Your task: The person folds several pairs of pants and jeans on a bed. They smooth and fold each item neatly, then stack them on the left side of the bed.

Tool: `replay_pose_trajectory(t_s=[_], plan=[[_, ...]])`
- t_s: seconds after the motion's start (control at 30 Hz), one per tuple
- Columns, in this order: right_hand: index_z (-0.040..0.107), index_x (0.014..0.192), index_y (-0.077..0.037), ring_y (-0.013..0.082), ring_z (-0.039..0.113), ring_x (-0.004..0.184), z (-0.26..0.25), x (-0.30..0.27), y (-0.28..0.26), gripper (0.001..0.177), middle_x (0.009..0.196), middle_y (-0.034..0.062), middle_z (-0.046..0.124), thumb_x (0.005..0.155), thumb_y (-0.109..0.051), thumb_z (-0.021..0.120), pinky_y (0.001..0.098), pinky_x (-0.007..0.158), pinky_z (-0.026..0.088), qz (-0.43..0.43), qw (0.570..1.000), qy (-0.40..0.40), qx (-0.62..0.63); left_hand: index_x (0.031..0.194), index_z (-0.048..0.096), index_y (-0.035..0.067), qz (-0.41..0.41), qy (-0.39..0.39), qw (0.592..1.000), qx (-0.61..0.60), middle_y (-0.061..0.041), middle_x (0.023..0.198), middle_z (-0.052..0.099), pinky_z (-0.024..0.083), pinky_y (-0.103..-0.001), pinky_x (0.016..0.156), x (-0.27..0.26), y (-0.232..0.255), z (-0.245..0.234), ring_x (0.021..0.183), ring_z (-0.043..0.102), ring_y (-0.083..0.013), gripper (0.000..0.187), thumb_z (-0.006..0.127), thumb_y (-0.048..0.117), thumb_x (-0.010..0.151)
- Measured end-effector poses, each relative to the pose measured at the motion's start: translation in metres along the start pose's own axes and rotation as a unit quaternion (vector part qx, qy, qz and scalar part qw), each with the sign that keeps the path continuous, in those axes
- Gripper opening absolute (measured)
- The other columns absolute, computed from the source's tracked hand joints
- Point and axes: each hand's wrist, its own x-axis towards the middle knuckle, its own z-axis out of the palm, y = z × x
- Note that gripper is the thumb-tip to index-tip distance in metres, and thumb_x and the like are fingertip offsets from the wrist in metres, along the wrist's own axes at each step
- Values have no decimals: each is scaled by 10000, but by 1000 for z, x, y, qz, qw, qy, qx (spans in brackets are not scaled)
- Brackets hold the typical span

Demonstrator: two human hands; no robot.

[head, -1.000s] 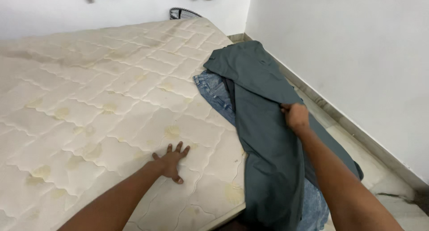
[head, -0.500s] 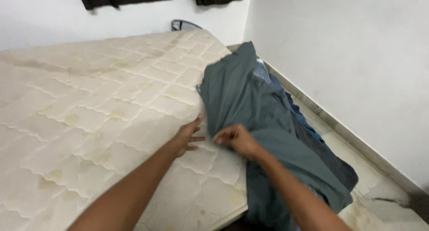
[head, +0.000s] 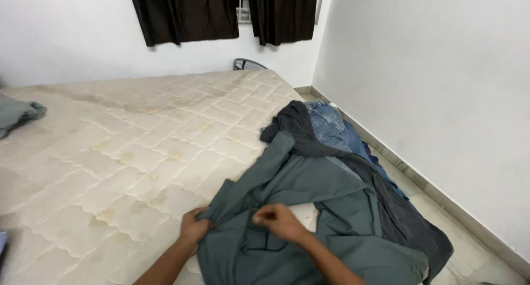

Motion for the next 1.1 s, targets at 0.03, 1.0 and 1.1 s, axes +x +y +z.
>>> replay_pose_trajectory(t_s=[0.03, 1.0, 1.1], plan=[[791, 1095, -47, 249, 740, 1014, -7, 7, 13, 352, 1075, 118, 804, 882, -326, 757, 384, 942, 568, 25, 998, 58, -21, 1320, 643, -49, -20, 12, 1000, 6, -282, 1101, 725, 583, -424, 776, -1, -6, -20, 896, 709, -369, 606, 653, -130, 720], [578, 1401, -159, 408, 436, 1377, 109, 18, -56, 766, 1517, 154, 481, 782, -537, 826, 459, 1137, 401, 27, 923, 63, -379, 1334, 591, -109, -29, 302, 951, -54, -233, 1237, 682, 554, -430, 907, -95, -59, -379, 1122, 675, -331, 810, 781, 555, 910], [323, 1569, -308, 390, 211, 1496, 101, 20, -47, 1028, 1621, 94, 252, 729, -560, 860, 516, 1166, 298, 85, 925, 7, -371, 1347, 567, -48, -46, 154, 959, -234, -215, 1229, 703, 563, -423, 891, -90, -101, -380, 1102, 695, -320, 811, 563, 623, 890]])
